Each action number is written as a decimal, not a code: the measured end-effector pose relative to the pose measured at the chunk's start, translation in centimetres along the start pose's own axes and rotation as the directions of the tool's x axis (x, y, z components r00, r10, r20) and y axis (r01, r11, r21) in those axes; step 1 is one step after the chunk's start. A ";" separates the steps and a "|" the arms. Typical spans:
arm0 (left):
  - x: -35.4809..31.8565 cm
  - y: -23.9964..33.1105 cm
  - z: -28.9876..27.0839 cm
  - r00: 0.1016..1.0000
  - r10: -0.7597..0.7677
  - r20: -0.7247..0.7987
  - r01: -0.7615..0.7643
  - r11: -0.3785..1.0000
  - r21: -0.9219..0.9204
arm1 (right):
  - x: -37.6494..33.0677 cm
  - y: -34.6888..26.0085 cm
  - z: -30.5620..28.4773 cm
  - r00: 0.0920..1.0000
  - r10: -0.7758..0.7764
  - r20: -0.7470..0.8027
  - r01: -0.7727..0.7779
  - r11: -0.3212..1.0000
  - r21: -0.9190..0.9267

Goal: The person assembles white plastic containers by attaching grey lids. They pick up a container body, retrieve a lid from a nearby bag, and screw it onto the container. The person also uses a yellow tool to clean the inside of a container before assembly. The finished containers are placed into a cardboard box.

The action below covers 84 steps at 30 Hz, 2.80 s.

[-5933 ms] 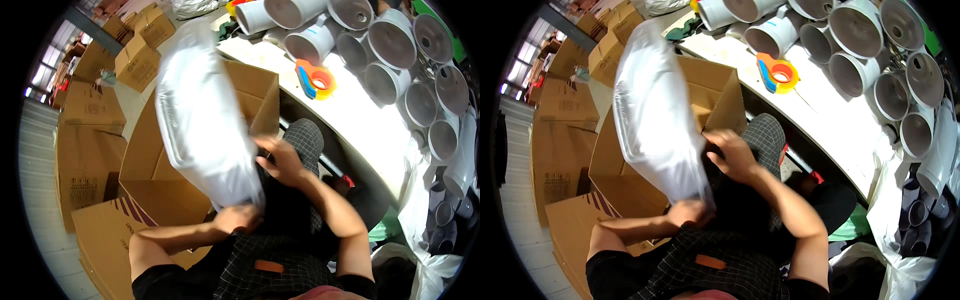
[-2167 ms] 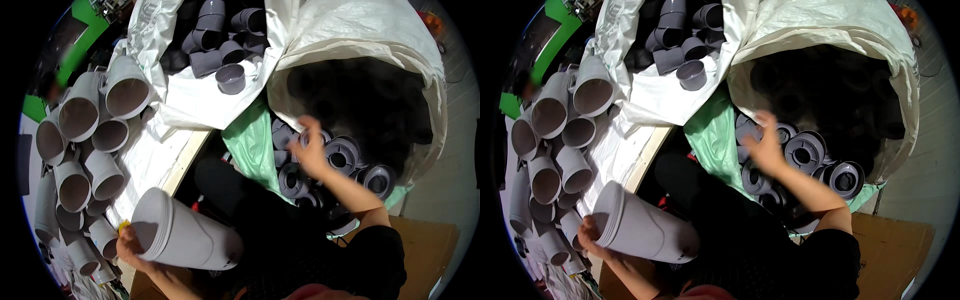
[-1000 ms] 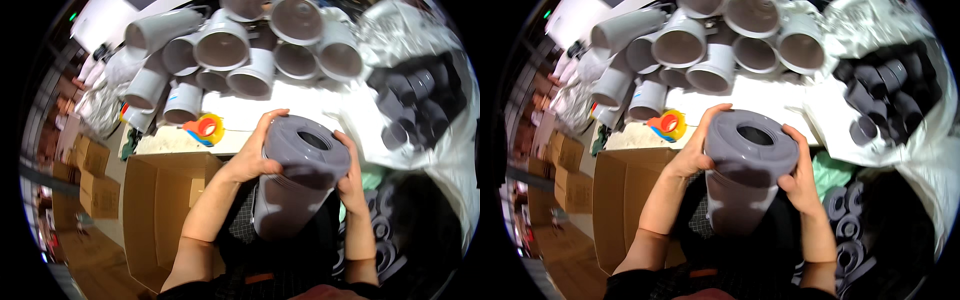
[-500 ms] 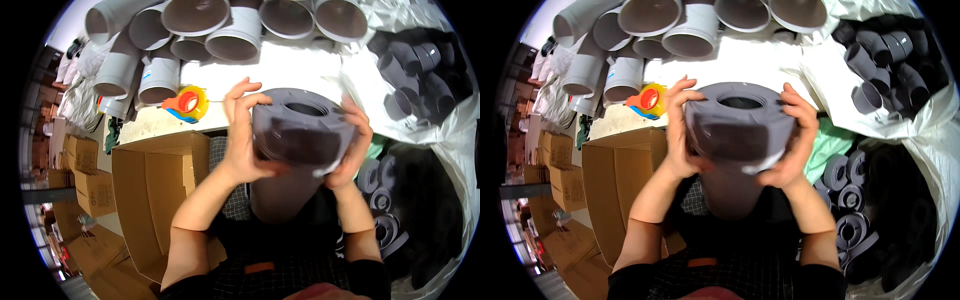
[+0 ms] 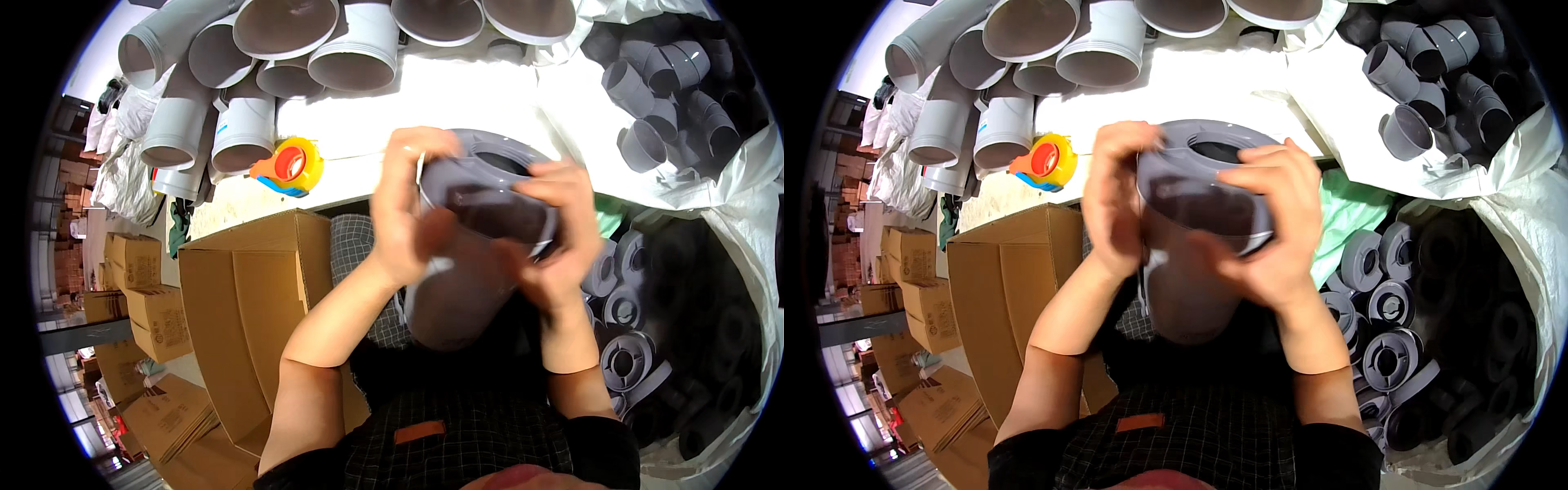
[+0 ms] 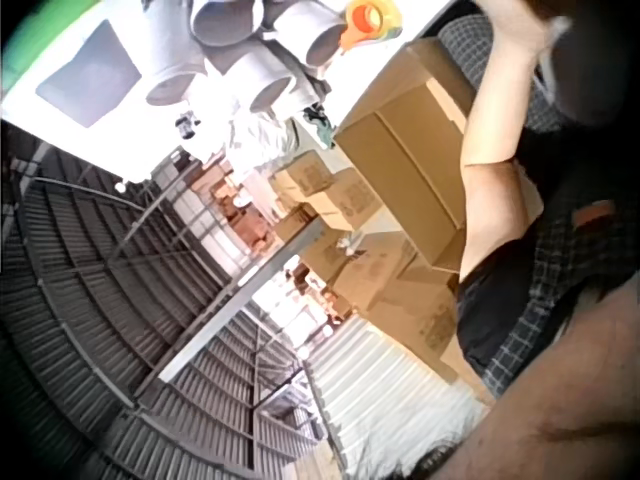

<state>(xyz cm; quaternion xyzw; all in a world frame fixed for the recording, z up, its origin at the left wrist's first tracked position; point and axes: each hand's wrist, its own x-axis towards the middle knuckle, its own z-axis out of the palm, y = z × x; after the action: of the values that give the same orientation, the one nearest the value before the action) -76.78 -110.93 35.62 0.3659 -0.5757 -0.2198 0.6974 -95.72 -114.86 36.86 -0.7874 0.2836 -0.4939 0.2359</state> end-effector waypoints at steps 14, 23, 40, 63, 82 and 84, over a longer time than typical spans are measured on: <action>3.7 -19.5 -1.0 0.990 -0.137 -0.034 0.114 0.634 0.765 | -3.3 11.9 -0.2 0.949 0.316 -0.008 0.149 -0.425 0.893; 7.7 -23.3 -2.5 0.867 -0.443 -0.230 0.478 0.602 0.640 | 1.1 15.3 1.5 0.550 0.545 0.633 -0.816 0.190 0.546; 1.8 -0.9 -0.6 0.740 -0.363 0.566 0.470 0.881 -0.049 | -0.7 11.5 -4.0 0.772 0.604 0.200 -0.199 -0.069 0.978; -29.6 26.7 -11.0 0.450 -0.869 -0.206 0.852 0.347 0.393 | -15.5 -11.9 19.0 0.034 -0.150 0.988 -0.971 0.230 0.069; -61.0 15.5 -34.2 -0.114 -0.948 -0.296 -0.201 -0.270 0.942 | 12.3 18.4 1.9 0.983 -0.010 -0.183 -0.068 0.908 -0.412; -55.9 14.1 -35.7 -0.025 -0.936 -0.350 -0.239 -0.334 0.912 | 17.7 20.2 0.5 0.881 -0.229 -0.414 -0.123 0.734 -0.668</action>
<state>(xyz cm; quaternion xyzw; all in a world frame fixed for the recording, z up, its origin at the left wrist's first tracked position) -57.48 -52.06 8.01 0.7531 -0.4597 -0.2633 -0.3900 -93.37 -141.57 34.85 -0.6825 0.4683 -0.5387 -0.1574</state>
